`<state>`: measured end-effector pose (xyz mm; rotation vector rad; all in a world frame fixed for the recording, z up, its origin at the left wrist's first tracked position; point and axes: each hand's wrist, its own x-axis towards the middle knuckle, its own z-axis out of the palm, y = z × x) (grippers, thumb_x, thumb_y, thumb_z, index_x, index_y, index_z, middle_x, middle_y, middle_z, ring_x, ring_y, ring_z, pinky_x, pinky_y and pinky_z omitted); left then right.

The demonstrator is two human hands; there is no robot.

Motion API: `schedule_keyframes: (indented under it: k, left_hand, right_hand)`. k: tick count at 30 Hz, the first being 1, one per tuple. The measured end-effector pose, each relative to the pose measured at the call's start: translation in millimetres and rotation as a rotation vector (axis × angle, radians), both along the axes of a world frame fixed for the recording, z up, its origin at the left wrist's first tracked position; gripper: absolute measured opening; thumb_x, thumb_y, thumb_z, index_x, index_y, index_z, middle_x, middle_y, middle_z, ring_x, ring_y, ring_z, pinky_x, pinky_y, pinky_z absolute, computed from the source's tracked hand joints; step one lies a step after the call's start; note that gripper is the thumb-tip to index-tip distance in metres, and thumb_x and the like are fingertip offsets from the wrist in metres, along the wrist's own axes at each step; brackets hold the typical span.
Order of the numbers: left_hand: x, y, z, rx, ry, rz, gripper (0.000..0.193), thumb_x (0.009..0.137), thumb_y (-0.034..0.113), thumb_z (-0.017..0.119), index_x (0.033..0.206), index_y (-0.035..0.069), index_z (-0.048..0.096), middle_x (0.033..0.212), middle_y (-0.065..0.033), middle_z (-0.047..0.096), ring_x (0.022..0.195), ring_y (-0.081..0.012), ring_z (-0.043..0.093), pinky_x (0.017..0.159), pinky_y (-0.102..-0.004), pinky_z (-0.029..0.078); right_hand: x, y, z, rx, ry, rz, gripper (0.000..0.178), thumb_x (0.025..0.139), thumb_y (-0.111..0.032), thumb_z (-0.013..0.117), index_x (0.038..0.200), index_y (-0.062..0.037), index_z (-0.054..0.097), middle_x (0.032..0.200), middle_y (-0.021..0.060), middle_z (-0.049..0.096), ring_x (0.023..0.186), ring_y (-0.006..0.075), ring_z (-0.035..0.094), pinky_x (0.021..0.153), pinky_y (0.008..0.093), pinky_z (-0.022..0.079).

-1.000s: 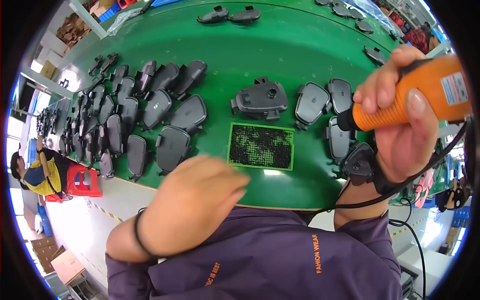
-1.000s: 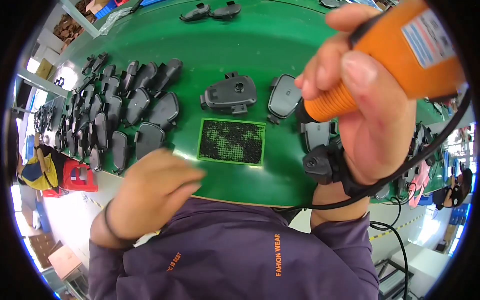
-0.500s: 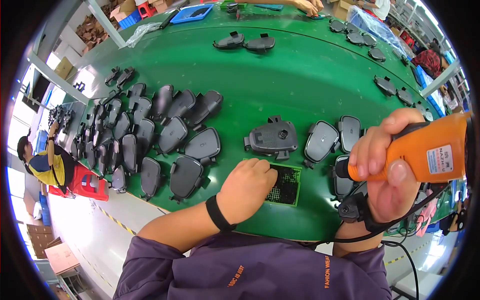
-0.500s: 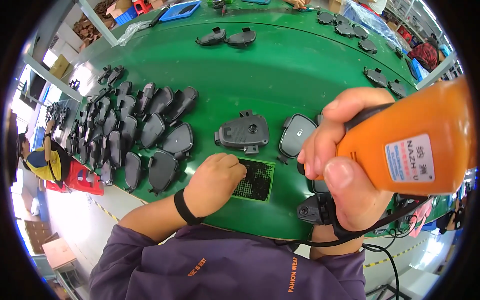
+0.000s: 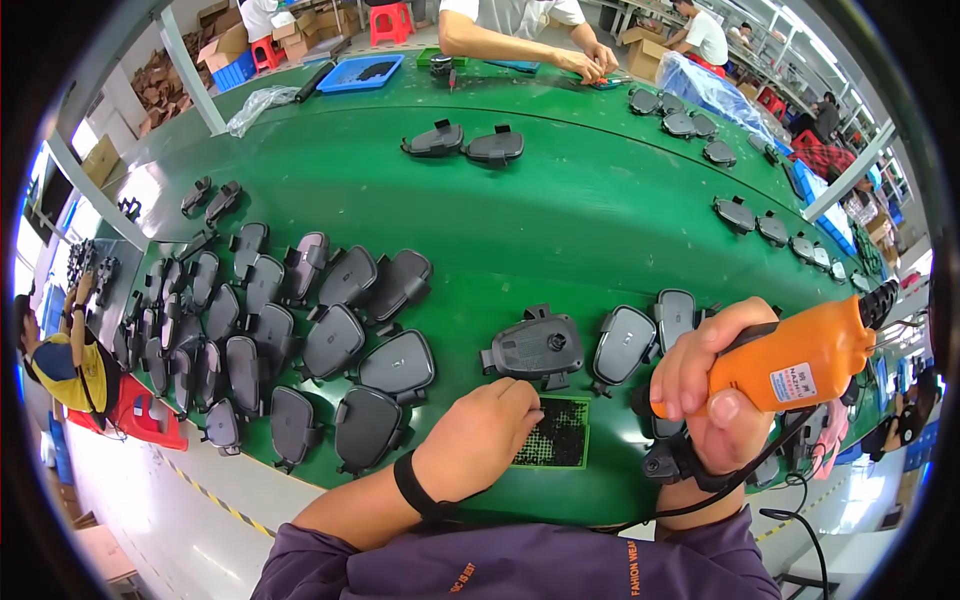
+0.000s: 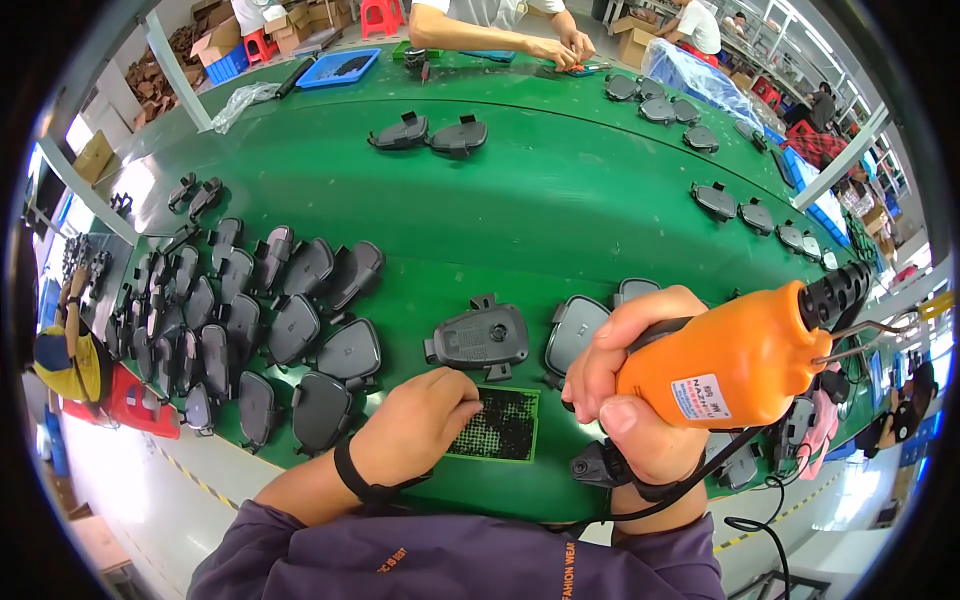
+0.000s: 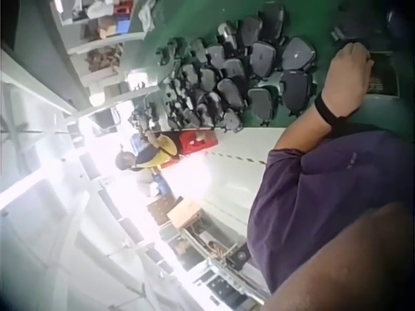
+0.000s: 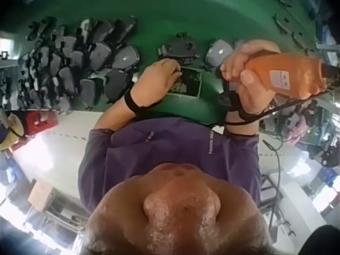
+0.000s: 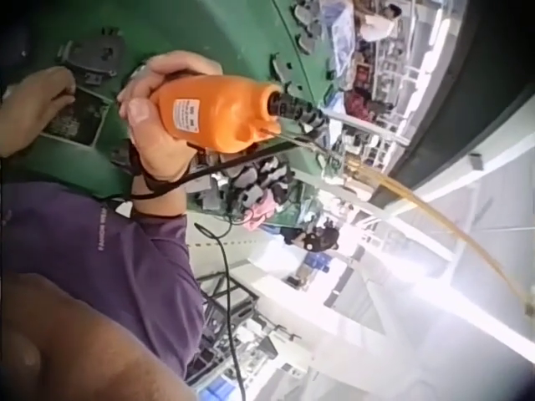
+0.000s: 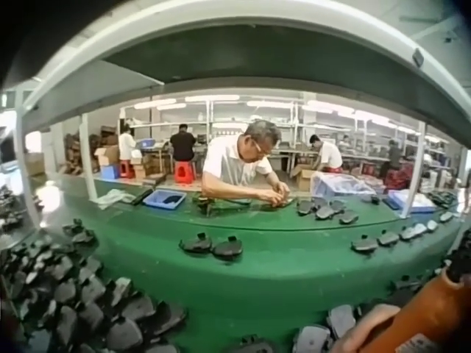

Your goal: The person picks up a car phone mount, places a screw into its back by hand, and tightens it with a power screwdriver. They repeat this process for several mounts, occasionally moving items aside on the green work surface to reach others.

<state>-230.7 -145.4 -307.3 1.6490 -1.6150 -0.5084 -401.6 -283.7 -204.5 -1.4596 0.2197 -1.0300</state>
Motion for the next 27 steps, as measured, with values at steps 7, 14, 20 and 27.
schedule_keyframes:
  k: [7,14,20,27]
  left_hand:
    - [4.1,-9.7,-12.9,0.099,0.680,0.059,0.017,0.084,-0.004,0.073,0.096,-0.001,0.062,0.092,-0.0096,0.069,0.082,-0.0175,0.068,0.071,-0.0295,0.053]
    - [-0.3,-13.3,1.8,-0.095,0.553,0.096,0.032,0.083,-0.007,0.071,0.113,0.002,0.066,0.096,-0.0086,0.073,0.090,-0.0145,0.071,0.081,-0.0277,0.055]
    - [-6.8,-11.4,-5.3,-0.110,0.797,0.072,0.036,0.084,-0.008,0.070,0.117,0.003,0.066,0.099,-0.0091,0.073,0.089,-0.0146,0.071,0.082,-0.0281,0.055]
    - [-7.6,-10.9,-6.7,-0.118,0.905,0.011,0.037,0.086,-0.009,0.068,0.121,0.003,0.065,0.101,-0.0093,0.073,0.093,-0.0155,0.070,0.084,-0.0281,0.055]
  right_hand:
    - [15.2,-2.6,-4.7,0.046,-0.128,0.111,0.043,0.087,-0.029,0.069,0.112,-0.0025,0.046,0.068,0.0026,0.052,0.055,0.0152,0.053,0.059,0.0313,0.051]
    - [26.9,-15.7,-4.4,0.049,-0.165,0.360,0.047,0.091,-0.036,0.065,0.124,-0.0085,0.045,0.071,-0.0004,0.054,0.060,0.0141,0.054,0.065,0.0324,0.051]
    - [27.2,-16.5,-12.5,-0.036,-0.145,0.433,0.045,0.092,-0.036,0.065,0.123,-0.0107,0.045,0.072,-0.0015,0.055,0.060,0.0130,0.056,0.064,0.0327,0.052]
    - [25.5,-14.1,-12.2,-0.018,-0.132,0.432,0.045,0.092,-0.037,0.065,0.121,-0.0108,0.044,0.071,-0.0018,0.055,0.060,0.0129,0.057,0.064,0.0326,0.053]
